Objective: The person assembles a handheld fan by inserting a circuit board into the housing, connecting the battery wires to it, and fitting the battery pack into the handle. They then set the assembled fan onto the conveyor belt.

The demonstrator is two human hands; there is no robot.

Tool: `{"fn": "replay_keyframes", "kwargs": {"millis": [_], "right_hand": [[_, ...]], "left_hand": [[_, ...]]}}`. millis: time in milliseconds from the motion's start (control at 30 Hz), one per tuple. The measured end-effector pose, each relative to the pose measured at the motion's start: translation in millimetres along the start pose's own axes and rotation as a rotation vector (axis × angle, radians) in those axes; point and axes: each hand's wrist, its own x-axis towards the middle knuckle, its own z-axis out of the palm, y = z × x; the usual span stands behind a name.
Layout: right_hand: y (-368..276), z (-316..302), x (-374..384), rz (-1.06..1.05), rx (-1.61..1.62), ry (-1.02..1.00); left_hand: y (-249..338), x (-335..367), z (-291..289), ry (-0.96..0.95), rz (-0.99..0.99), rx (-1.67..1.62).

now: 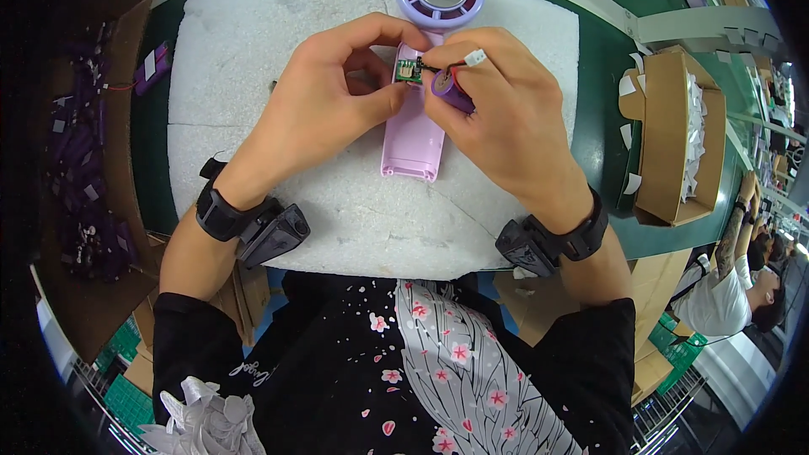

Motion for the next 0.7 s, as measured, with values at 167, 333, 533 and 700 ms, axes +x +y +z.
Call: {"fn": "replay_keyframes", "kwargs": {"millis": [167,333,533,700], "right_hand": [[0.6,-1.0,1.9,-0.020,0.008,0.007],[-1.8,-2.3,2.9,0.015,0.012,-0.017],[-1.9,-3.3,1.3,0.079,0.039,-0.050],[1.7,-1.7,3.1,0.007,0.048,-0.032]], "left_hand": [[0.2,1.3,0.4,-0.005,0.011,0.016],[2.6,-0.3,0.5,-0.012,-0.033,-0.012],[3.1,-1.3,0.8,-0.032,-0.007,0.003],[3.7,-0.3,-2.1,-0.017,-0.002,-0.029]]}}
